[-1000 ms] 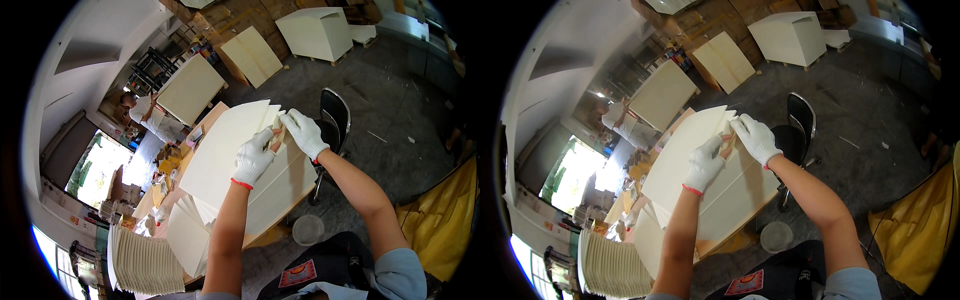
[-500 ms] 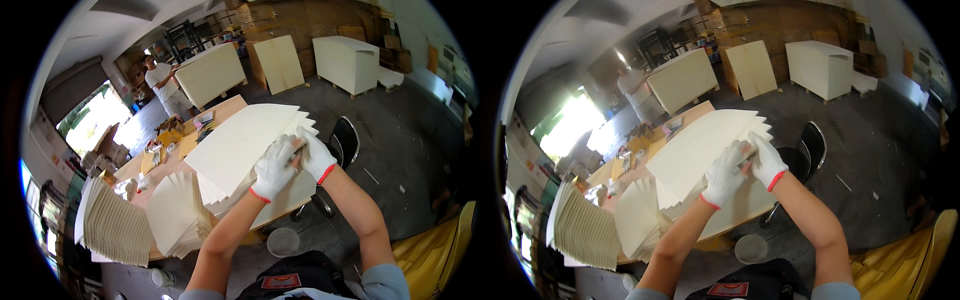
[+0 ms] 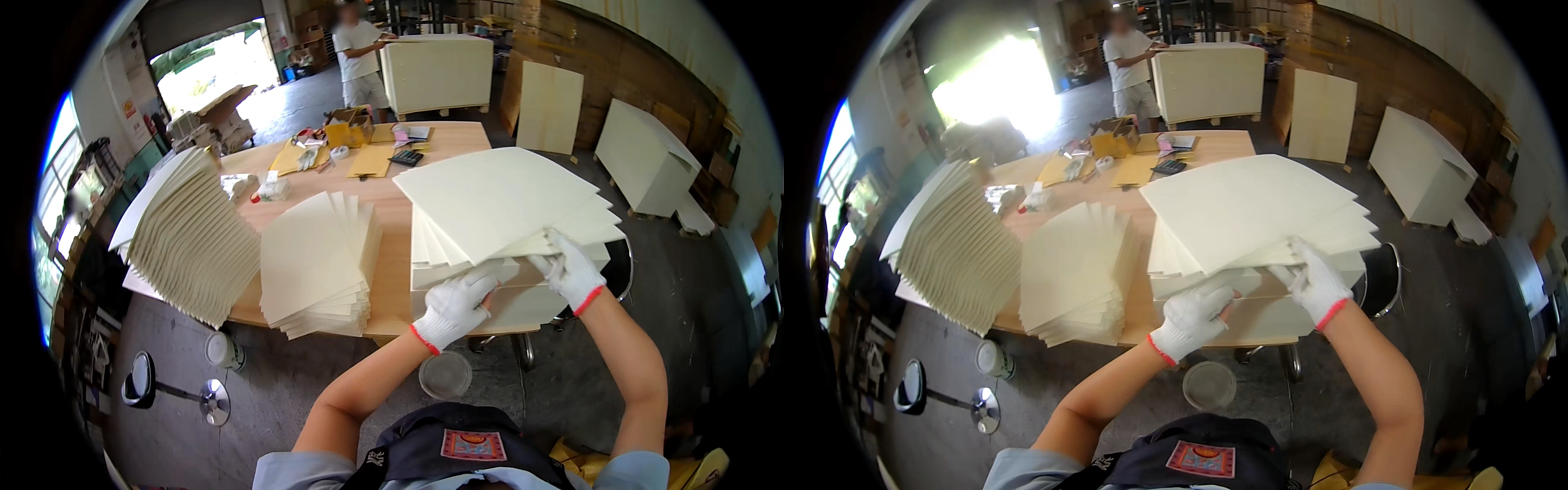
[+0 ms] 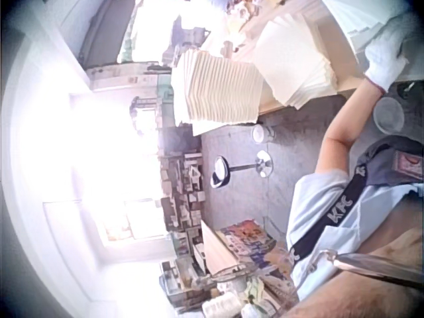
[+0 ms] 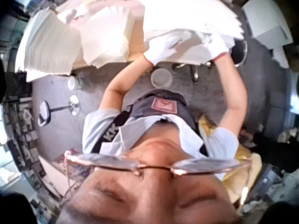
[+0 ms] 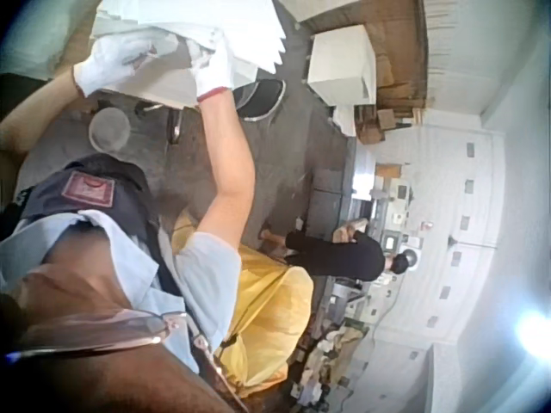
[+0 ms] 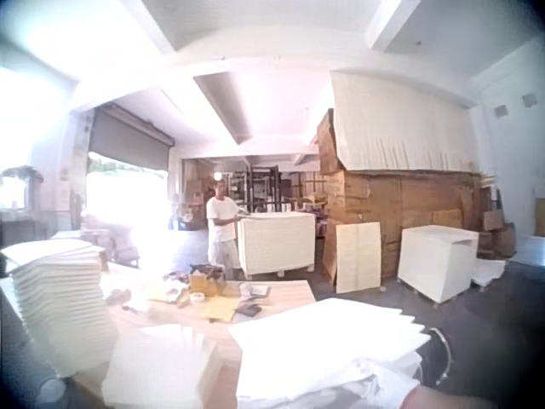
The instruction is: The person picks up stacks of white rectangular panels from a table and places them onto a growing pile. They repeatedly lift, align, and stack the panels while wearing white gloves. Another person is visible in the background moving furniture.
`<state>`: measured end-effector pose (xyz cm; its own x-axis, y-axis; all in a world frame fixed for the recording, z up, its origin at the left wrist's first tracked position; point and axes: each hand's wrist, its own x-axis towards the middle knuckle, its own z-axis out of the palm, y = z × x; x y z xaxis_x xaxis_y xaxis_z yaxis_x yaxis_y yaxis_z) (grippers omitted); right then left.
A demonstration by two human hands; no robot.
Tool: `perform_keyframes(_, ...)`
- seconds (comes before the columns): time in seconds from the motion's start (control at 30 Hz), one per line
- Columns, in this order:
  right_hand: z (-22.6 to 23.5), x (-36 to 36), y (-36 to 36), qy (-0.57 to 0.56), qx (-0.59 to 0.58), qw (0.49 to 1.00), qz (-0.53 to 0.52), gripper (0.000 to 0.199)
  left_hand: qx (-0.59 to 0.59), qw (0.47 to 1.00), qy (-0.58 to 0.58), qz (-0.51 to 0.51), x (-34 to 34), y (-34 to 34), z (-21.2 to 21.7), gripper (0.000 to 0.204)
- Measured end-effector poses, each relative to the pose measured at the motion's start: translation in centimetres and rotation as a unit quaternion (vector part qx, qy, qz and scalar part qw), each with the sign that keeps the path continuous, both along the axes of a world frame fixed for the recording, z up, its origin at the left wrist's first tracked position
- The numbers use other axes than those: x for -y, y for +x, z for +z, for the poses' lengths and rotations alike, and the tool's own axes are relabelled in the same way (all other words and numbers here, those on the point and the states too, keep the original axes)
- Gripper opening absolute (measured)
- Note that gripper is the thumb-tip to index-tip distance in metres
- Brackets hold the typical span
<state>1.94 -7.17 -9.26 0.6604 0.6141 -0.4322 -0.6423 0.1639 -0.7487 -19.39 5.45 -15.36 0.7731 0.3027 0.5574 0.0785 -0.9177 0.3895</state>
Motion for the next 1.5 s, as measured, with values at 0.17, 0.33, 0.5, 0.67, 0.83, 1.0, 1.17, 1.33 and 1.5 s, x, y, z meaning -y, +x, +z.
perform_keyframes(0.17,0.9,6.1,-1.9,0.036,0.048,0.998,-0.013,0.032,-0.101,0.993,-0.066,-0.006,-0.2,-0.9,-2.9,0.034)
perform_keyframes(0.33,0.8,13.9,-5.0,-0.005,0.064,0.997,-0.034,0.037,0.113,0.713,-0.662,-0.2,-0.8,-6.5,-5.9,0.052)
perform_keyframes(0.5,0.3,17.2,-6.4,0.007,0.072,0.997,-0.001,0.036,-0.002,0.429,-0.883,-0.188,-1.7,-6.6,0.7,0.057)
perform_keyframes(0.67,0.2,17.0,-6.5,0.018,0.106,0.994,0.003,0.036,0.0,0.647,-0.746,-0.157,-0.3,-6.6,3.8,0.057)
perform_keyframes(0.83,1.5,14.3,-6.8,0.053,0.128,0.989,0.043,0.037,-0.001,0.787,-0.613,-0.071,-0.1,-10.9,5.0,0.056)
perform_keyframes(1.0,2.4,3.1,-7.3,0.035,0.457,0.876,0.147,0.042,0.258,0.719,-0.642,0.064,-3.0,-18.5,1.4,0.049)
perform_keyframes(1.17,1.3,-9.2,-18.1,0.061,0.745,0.618,0.245,0.047,0.486,0.635,-0.599,-0.051,-9.0,-22.9,1.2,0.052)
perform_keyframes(1.33,-1.7,-18.8,-25.0,0.03,0.216,0.919,0.328,0.054,0.527,0.643,-0.556,0.016,-16.2,-23.8,-2.9,0.048)
perform_keyframes(1.5,-13.6,-28.2,-25.1,-0.051,0.148,0.939,0.308,0.053,0.493,0.581,-0.618,0.193,-22.6,-23.5,-14.6,0.039)
